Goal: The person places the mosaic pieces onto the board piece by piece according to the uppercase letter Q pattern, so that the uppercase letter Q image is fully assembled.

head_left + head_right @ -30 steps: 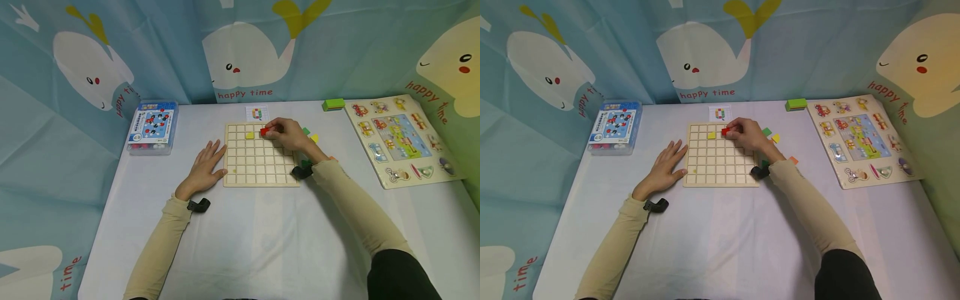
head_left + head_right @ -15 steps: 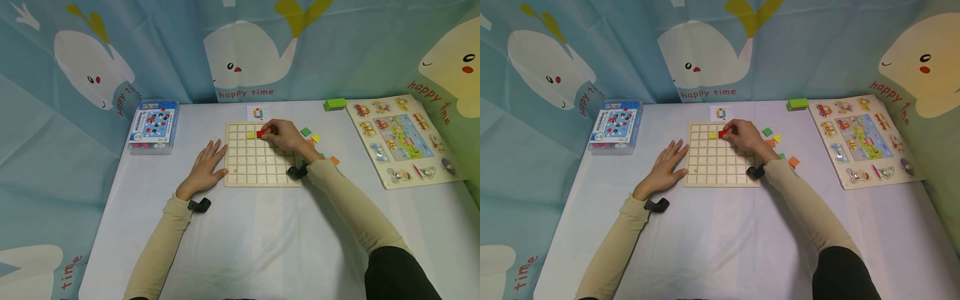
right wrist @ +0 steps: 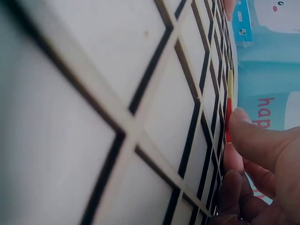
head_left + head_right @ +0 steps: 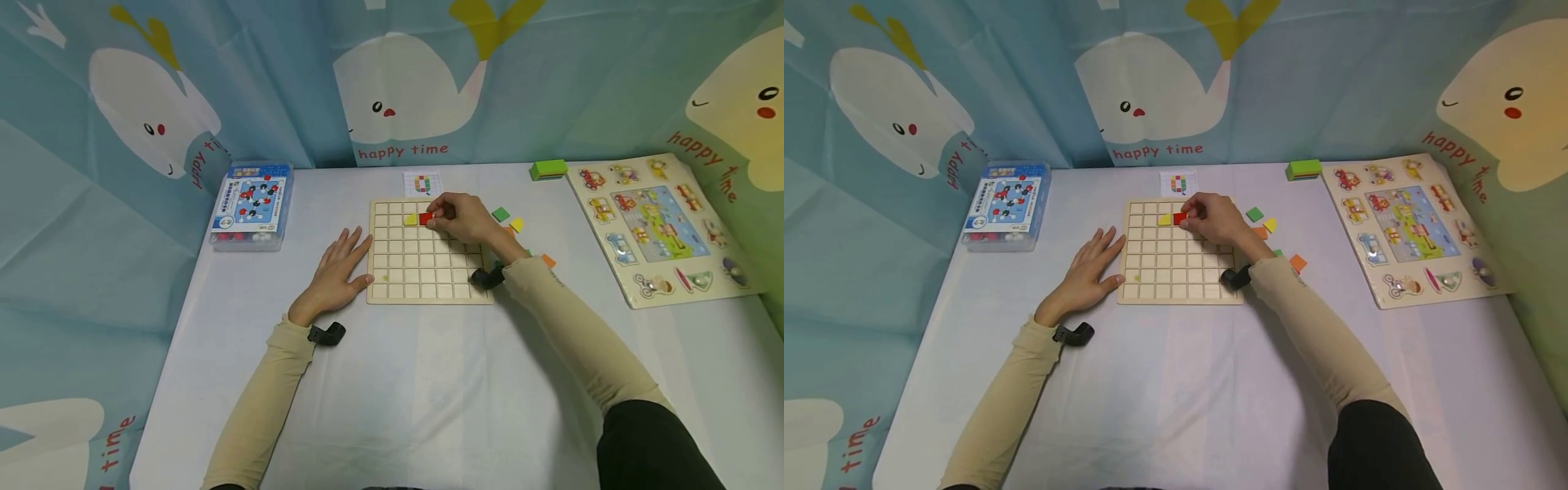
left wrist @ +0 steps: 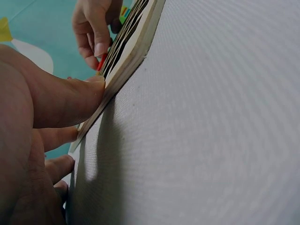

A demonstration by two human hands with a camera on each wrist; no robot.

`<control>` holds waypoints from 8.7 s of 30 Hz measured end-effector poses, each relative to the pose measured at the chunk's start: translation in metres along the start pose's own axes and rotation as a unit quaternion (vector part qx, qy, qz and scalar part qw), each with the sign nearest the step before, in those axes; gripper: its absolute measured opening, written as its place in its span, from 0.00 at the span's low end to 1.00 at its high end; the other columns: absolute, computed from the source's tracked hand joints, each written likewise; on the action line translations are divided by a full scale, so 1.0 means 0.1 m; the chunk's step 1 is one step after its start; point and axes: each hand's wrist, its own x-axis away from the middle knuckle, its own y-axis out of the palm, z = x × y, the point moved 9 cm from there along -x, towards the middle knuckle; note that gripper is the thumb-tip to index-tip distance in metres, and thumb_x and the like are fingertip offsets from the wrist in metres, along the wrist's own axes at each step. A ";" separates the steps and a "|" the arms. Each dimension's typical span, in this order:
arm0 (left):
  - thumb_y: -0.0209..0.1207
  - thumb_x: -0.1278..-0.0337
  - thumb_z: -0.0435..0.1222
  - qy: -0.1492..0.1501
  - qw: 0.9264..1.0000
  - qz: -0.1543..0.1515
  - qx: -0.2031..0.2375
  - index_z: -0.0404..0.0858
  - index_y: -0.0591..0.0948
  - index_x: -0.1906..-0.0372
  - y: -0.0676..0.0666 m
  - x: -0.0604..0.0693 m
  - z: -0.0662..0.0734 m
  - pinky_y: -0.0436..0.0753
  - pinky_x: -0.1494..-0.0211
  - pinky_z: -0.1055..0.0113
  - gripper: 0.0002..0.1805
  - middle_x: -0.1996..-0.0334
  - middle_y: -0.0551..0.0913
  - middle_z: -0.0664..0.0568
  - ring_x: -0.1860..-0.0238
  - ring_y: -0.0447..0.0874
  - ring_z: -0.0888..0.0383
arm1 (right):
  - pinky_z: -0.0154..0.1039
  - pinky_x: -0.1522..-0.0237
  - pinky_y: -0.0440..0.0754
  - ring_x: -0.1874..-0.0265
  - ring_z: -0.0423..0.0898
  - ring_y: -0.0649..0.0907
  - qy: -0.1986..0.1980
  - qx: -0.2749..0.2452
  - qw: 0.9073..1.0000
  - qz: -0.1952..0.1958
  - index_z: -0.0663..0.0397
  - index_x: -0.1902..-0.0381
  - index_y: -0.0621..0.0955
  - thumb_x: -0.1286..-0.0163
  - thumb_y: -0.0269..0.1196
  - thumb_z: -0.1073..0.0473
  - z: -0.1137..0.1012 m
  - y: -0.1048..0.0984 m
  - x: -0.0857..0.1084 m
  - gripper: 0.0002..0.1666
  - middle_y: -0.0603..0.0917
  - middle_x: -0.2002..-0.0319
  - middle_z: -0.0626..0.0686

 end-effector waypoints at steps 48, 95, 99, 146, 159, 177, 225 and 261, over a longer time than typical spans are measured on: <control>0.60 0.26 0.44 -0.005 1.000 0.000 -0.003 0.38 0.56 0.14 0.02 0.00 0.01 0.37 0.12 0.42 0.43 0.12 0.45 0.41 0.12 0.33 0.42 | 0.39 0.54 0.76 0.59 0.53 0.83 0.007 0.035 0.999 0.034 0.61 0.47 0.86 0.28 0.71 0.60 0.15 -0.39 0.24 0.14 0.86 0.58 0.60; 0.59 0.24 0.44 0.000 1.000 -0.001 -0.005 0.38 0.55 0.14 0.01 0.00 0.01 0.36 0.12 0.41 0.43 0.12 0.45 0.42 0.12 0.32 0.41 | 0.61 0.39 0.78 0.45 0.65 0.76 0.138 0.075 0.987 0.006 0.62 0.33 0.78 0.22 0.63 0.60 0.97 -0.92 0.83 0.23 0.78 0.41 0.69; 0.59 0.24 0.44 0.001 1.000 0.001 -0.004 0.39 0.55 0.14 0.00 0.00 0.01 0.36 0.12 0.41 0.43 0.12 0.45 0.42 0.12 0.32 0.41 | 0.60 0.40 0.78 0.46 0.65 0.77 0.133 0.076 0.988 0.010 0.62 0.34 0.79 0.23 0.64 0.60 0.96 -0.91 0.80 0.23 0.79 0.41 0.69; 0.60 0.26 0.45 -0.009 1.000 0.000 -0.006 0.38 0.56 0.14 0.00 -0.01 0.01 0.37 0.12 0.42 0.44 0.12 0.46 0.42 0.12 0.33 0.42 | 0.55 0.40 0.77 0.47 0.62 0.78 0.081 0.031 0.992 0.088 0.67 0.33 0.75 0.15 0.56 0.56 0.84 -0.89 0.73 0.23 0.80 0.41 0.69; 0.60 0.24 0.46 -0.006 1.000 -0.001 -0.010 0.38 0.55 0.14 0.00 -0.01 0.01 0.37 0.12 0.42 0.43 0.12 0.46 0.41 0.12 0.33 0.42 | 0.31 0.67 0.74 0.59 0.57 0.81 0.034 0.031 0.997 0.065 0.67 0.35 0.77 0.15 0.56 0.54 0.46 -0.61 0.53 0.22 0.84 0.50 0.67; 0.59 0.24 0.47 -0.001 1.000 0.004 -0.004 0.38 0.56 0.14 0.01 -0.02 0.01 0.37 0.12 0.41 0.43 0.13 0.46 0.40 0.12 0.34 0.41 | 0.59 0.42 0.82 0.47 0.63 0.84 -0.021 0.030 0.999 0.011 0.70 0.37 0.77 0.17 0.58 0.61 0.02 -0.21 0.22 0.19 0.83 0.45 0.69; 0.60 0.24 0.47 -0.001 1.000 0.005 -0.012 0.37 0.56 0.15 -0.02 -0.01 0.03 0.38 0.12 0.40 0.43 0.13 0.47 0.40 0.12 0.34 0.40 | 0.56 0.45 0.80 0.51 0.60 0.81 -0.032 0.110 0.993 -0.012 0.67 0.46 0.80 0.22 0.65 0.59 -0.05 -0.04 0.08 0.16 0.80 0.49 0.66; 0.60 0.25 0.46 -0.006 1.000 0.004 -0.006 0.37 0.57 0.15 0.01 -0.01 0.00 0.38 0.12 0.40 0.43 0.13 0.46 0.40 0.12 0.34 0.41 | 0.64 0.40 0.78 0.47 0.65 0.78 0.064 0.124 0.990 0.000 0.68 0.37 0.81 0.25 0.65 0.67 0.72 -0.90 0.53 0.21 0.82 0.42 0.71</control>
